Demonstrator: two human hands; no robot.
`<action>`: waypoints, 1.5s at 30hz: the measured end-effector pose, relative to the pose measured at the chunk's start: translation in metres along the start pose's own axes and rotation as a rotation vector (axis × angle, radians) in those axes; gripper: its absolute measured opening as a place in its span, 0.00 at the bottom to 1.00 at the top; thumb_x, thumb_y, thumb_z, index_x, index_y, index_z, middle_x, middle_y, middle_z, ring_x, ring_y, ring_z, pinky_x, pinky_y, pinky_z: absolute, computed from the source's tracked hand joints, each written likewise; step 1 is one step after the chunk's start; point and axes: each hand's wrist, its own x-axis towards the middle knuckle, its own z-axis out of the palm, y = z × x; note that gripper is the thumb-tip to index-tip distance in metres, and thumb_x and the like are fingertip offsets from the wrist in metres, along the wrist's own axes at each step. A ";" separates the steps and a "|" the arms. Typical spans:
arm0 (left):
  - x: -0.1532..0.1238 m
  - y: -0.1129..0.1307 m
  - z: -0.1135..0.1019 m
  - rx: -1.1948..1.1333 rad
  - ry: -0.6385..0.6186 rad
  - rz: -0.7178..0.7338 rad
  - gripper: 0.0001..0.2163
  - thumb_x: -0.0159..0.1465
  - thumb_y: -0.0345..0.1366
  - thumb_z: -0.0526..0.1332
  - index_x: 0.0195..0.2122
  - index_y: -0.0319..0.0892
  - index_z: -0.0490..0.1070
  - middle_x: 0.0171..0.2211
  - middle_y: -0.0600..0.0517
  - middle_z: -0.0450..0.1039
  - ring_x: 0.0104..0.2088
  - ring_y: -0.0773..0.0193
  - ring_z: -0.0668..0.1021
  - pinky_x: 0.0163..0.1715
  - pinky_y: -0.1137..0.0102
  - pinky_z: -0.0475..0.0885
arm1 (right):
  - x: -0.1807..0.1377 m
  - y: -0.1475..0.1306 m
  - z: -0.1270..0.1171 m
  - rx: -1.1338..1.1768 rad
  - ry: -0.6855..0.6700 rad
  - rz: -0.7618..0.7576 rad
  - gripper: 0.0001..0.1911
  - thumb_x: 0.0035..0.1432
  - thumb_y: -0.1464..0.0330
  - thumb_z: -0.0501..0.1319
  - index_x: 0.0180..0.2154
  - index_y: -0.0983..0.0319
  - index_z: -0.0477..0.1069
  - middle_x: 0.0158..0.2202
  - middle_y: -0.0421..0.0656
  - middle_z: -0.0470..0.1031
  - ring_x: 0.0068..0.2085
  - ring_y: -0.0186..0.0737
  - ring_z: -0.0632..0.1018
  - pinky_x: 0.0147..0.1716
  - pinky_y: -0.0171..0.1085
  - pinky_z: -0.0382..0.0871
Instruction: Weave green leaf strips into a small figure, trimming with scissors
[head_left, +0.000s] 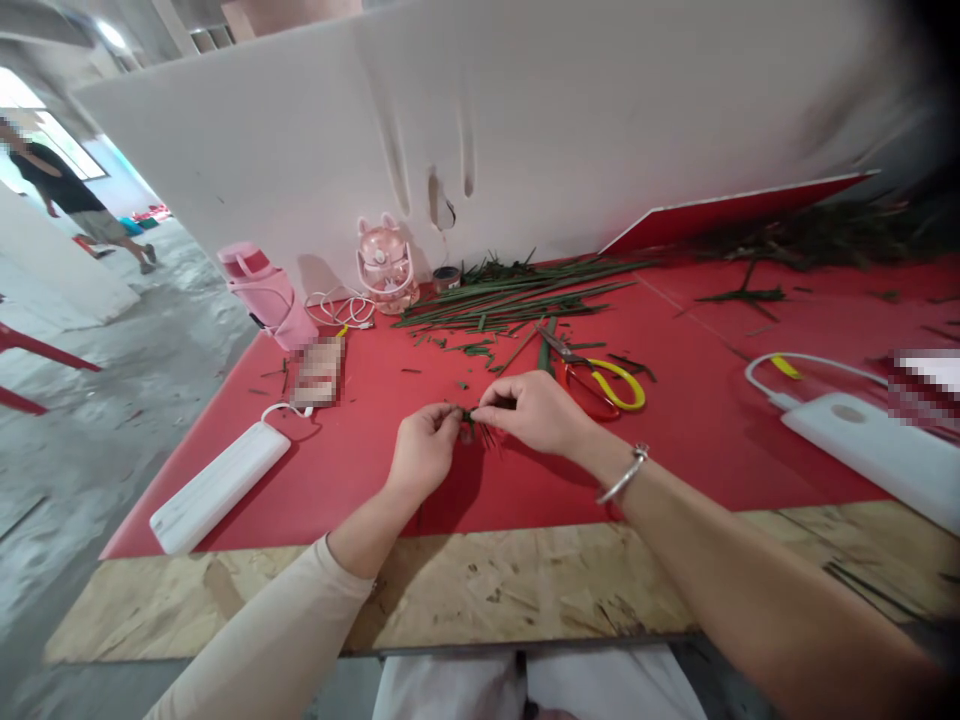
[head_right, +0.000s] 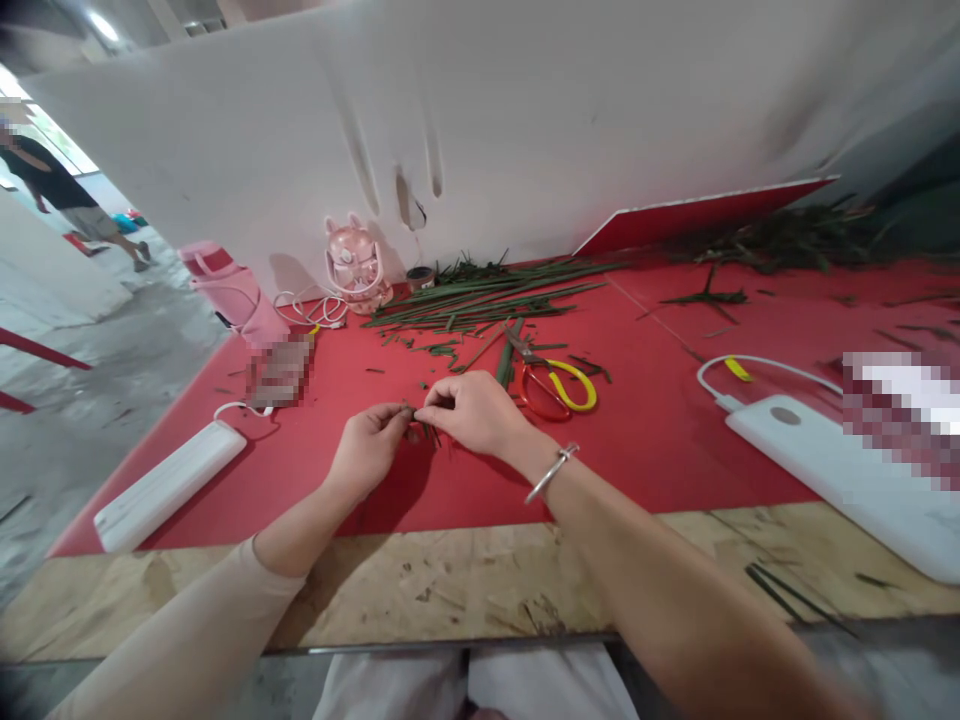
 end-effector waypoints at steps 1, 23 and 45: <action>0.001 0.000 0.000 -0.066 0.038 -0.018 0.10 0.57 0.38 0.56 0.25 0.39 0.70 0.19 0.55 0.69 0.18 0.73 0.67 0.21 0.76 0.59 | -0.004 -0.007 0.002 -0.105 0.065 -0.014 0.11 0.51 0.62 0.60 0.25 0.62 0.74 0.20 0.39 0.72 0.23 0.32 0.69 0.25 0.32 0.56; 0.003 0.011 -0.003 -0.911 0.037 -0.300 0.12 0.54 0.41 0.62 0.27 0.41 0.60 0.18 0.61 0.62 0.11 0.79 0.57 0.10 0.79 0.50 | -0.016 -0.034 0.053 1.123 -0.282 0.585 0.15 0.46 0.59 0.64 0.21 0.63 0.64 0.14 0.34 0.67 0.11 0.23 0.62 0.09 0.26 0.45; 0.009 0.024 -0.021 -1.344 -0.170 -0.707 0.10 0.65 0.30 0.47 0.25 0.39 0.55 0.19 0.59 0.52 0.12 0.81 0.54 0.09 0.85 0.45 | -0.003 -0.004 0.046 0.914 -0.017 0.385 0.16 0.46 0.56 0.62 0.24 0.62 0.64 0.17 0.34 0.66 0.14 0.25 0.63 0.12 0.27 0.49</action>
